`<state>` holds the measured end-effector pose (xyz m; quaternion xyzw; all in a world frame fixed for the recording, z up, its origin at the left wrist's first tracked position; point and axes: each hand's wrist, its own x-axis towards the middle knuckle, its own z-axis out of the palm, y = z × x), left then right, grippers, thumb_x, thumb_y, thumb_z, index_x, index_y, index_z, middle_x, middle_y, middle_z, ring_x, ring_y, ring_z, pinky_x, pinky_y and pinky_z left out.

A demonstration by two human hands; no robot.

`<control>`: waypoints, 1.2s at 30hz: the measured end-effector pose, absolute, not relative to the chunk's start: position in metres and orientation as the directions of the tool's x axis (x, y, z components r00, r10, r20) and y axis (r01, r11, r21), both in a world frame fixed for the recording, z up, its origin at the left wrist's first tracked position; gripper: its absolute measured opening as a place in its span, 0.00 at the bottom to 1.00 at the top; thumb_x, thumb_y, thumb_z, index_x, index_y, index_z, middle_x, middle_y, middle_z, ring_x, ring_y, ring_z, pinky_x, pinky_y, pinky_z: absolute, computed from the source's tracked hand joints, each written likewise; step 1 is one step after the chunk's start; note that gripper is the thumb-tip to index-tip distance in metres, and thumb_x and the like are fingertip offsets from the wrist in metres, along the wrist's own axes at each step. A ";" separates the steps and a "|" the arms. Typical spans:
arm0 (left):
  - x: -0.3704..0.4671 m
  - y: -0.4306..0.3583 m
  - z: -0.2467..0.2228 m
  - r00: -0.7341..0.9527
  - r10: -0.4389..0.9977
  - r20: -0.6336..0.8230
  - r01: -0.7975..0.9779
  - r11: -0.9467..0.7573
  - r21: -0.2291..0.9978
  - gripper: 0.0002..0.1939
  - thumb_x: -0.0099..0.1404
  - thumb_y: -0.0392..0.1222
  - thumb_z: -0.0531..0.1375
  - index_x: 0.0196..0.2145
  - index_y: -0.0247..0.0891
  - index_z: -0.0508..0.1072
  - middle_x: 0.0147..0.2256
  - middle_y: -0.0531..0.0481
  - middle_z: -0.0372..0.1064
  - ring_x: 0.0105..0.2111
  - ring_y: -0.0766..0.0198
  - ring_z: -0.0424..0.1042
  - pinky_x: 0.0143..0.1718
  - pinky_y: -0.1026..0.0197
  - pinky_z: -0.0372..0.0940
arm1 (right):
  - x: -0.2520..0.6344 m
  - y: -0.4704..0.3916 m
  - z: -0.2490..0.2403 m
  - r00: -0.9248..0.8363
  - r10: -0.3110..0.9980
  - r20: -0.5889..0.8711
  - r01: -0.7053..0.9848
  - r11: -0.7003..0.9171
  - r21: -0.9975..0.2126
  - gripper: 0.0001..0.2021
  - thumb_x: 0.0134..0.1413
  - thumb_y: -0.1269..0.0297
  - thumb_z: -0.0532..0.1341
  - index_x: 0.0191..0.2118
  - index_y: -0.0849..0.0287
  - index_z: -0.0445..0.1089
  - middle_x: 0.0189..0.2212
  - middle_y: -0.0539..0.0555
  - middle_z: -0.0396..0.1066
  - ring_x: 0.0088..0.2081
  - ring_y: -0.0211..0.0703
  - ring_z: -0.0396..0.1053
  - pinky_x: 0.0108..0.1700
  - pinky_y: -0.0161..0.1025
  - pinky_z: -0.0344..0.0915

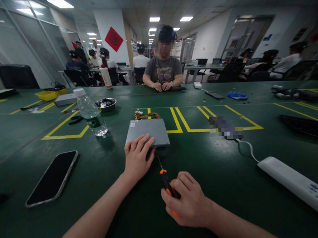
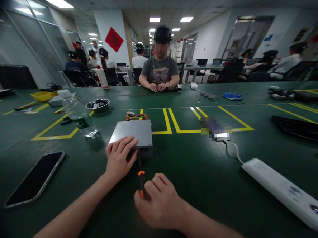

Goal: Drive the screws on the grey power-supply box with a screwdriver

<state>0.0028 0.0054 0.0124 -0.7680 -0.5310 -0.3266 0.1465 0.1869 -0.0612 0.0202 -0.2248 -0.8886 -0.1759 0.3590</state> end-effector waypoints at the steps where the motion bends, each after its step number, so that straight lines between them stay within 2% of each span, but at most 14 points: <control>1: 0.003 0.005 0.012 0.224 0.720 0.657 0.911 -0.394 0.121 0.17 0.63 0.42 0.52 0.51 0.46 0.63 0.53 0.50 0.63 0.53 0.57 0.60 0.49 0.50 0.49 | 0.187 -0.061 0.021 -0.639 0.273 0.719 0.523 0.840 0.145 0.06 0.48 0.67 0.55 0.33 0.59 0.67 0.23 0.54 0.64 0.28 0.42 0.61 0.33 0.42 0.60; 6: 0.003 0.005 0.012 0.233 0.714 0.661 0.909 -0.401 0.112 0.17 0.63 0.42 0.53 0.51 0.46 0.63 0.53 0.50 0.63 0.53 0.57 0.60 0.49 0.50 0.49 | 0.187 -0.058 0.020 -0.635 0.305 0.710 0.543 0.830 0.129 0.18 0.55 0.53 0.53 0.41 0.64 0.66 0.24 0.54 0.65 0.25 0.41 0.61 0.30 0.41 0.59; 9: 0.002 0.005 0.013 0.230 0.702 0.674 0.907 -0.406 0.114 0.17 0.63 0.42 0.53 0.51 0.46 0.64 0.53 0.49 0.64 0.52 0.57 0.61 0.49 0.51 0.49 | 0.188 -0.058 0.016 -0.612 0.327 0.720 0.540 0.838 0.078 0.14 0.54 0.61 0.53 0.40 0.68 0.64 0.23 0.52 0.65 0.24 0.38 0.60 0.29 0.38 0.58; 12: 0.003 0.006 0.013 0.224 0.702 0.675 0.907 -0.404 0.119 0.17 0.63 0.41 0.53 0.51 0.46 0.64 0.53 0.49 0.64 0.52 0.56 0.61 0.49 0.50 0.49 | 0.188 -0.060 0.014 -0.624 0.336 0.705 0.537 0.840 0.076 0.08 0.49 0.68 0.54 0.36 0.63 0.65 0.22 0.51 0.64 0.25 0.38 0.60 0.31 0.39 0.59; 16: 0.002 0.006 0.012 0.222 0.706 0.672 0.909 -0.400 0.120 0.17 0.63 0.42 0.53 0.51 0.46 0.64 0.52 0.49 0.64 0.53 0.56 0.60 0.49 0.50 0.49 | 0.186 -0.061 0.016 -0.641 0.325 0.695 0.541 0.834 0.108 0.08 0.49 0.66 0.54 0.36 0.58 0.67 0.24 0.52 0.63 0.27 0.40 0.59 0.32 0.41 0.59; 20: 0.002 0.006 0.011 0.222 0.706 0.673 0.910 -0.398 0.118 0.18 0.63 0.41 0.53 0.51 0.46 0.64 0.52 0.50 0.64 0.53 0.56 0.60 0.49 0.51 0.49 | 0.184 -0.060 0.020 -0.617 0.300 0.728 0.558 0.818 0.136 0.08 0.51 0.61 0.58 0.34 0.59 0.67 0.23 0.52 0.63 0.27 0.39 0.59 0.29 0.38 0.59; 24: 0.002 0.006 0.011 0.220 0.707 0.672 0.909 -0.399 0.123 0.17 0.63 0.42 0.53 0.51 0.46 0.64 0.53 0.50 0.64 0.53 0.57 0.60 0.49 0.50 0.48 | 0.185 -0.059 0.016 -0.565 0.287 0.774 0.578 0.806 0.123 0.06 0.49 0.69 0.59 0.35 0.63 0.66 0.26 0.53 0.64 0.29 0.39 0.60 0.30 0.38 0.62; 29: 0.003 0.006 0.011 0.217 0.703 0.678 0.907 -0.402 0.126 0.17 0.63 0.42 0.54 0.51 0.46 0.64 0.52 0.50 0.64 0.52 0.57 0.61 0.49 0.50 0.49 | 0.185 -0.061 0.015 -0.573 0.207 0.793 0.530 0.832 0.165 0.06 0.46 0.75 0.57 0.32 0.59 0.67 0.31 0.54 0.63 0.33 0.40 0.61 0.35 0.41 0.65; 33: 0.003 0.007 0.010 0.215 0.705 0.676 0.908 -0.400 0.129 0.17 0.63 0.42 0.53 0.50 0.46 0.64 0.52 0.50 0.64 0.53 0.57 0.60 0.49 0.50 0.49 | 0.183 -0.059 0.020 -0.578 0.243 0.779 0.546 0.824 0.148 0.03 0.49 0.69 0.56 0.30 0.59 0.67 0.31 0.55 0.62 0.33 0.41 0.61 0.36 0.42 0.64; 36: 0.002 0.007 0.009 0.210 0.701 0.681 0.908 -0.398 0.130 0.16 0.64 0.42 0.53 0.50 0.46 0.64 0.52 0.50 0.65 0.52 0.57 0.61 0.49 0.50 0.49 | 0.184 -0.058 0.019 -0.603 0.284 0.746 0.581 0.797 0.165 0.12 0.52 0.58 0.56 0.38 0.61 0.67 0.28 0.56 0.63 0.30 0.42 0.62 0.32 0.42 0.62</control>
